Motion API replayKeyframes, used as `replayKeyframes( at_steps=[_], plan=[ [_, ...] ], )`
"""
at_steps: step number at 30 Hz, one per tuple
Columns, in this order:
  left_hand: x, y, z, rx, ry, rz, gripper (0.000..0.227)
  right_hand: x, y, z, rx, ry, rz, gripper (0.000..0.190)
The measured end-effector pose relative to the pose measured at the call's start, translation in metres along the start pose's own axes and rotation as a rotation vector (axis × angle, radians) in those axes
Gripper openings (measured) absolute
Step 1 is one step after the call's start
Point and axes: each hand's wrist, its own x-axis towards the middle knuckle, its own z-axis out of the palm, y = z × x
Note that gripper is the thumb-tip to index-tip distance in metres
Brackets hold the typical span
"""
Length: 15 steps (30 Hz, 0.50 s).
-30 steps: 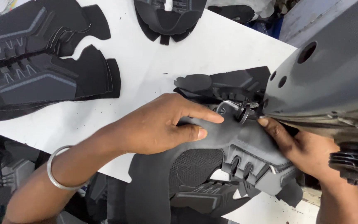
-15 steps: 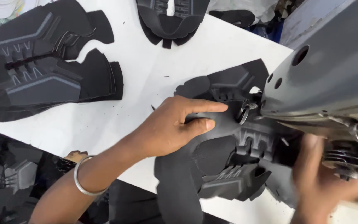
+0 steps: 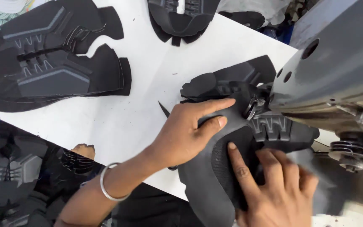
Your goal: The person uses a sewing machine to stitch black shoe parts, guiding the material under the needle with both hands. They repeatedly pick up shoe components from a pile, align them, and sew them, occasionally using scissors to trim threads.
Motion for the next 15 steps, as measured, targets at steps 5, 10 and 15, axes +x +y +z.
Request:
replayKeyframes(
  at_steps=[5, 10, 15],
  plan=[
    [-0.011, -0.012, 0.031, -0.080, 0.149, 0.047, 0.037, 0.010, 0.031, -0.010, -0.241, -0.107, -0.211, 0.097],
    [-0.021, -0.027, 0.058, -0.106, 0.444, 0.347, 0.021, 0.009, 0.066, 0.005, -0.213, -0.077, -0.322, 0.097],
    [-0.021, -0.027, 0.066, -0.174, 0.406, 0.268, 0.024, 0.015, 0.083, 0.005, -0.312, -0.175, -0.384, 0.102]
  ],
)
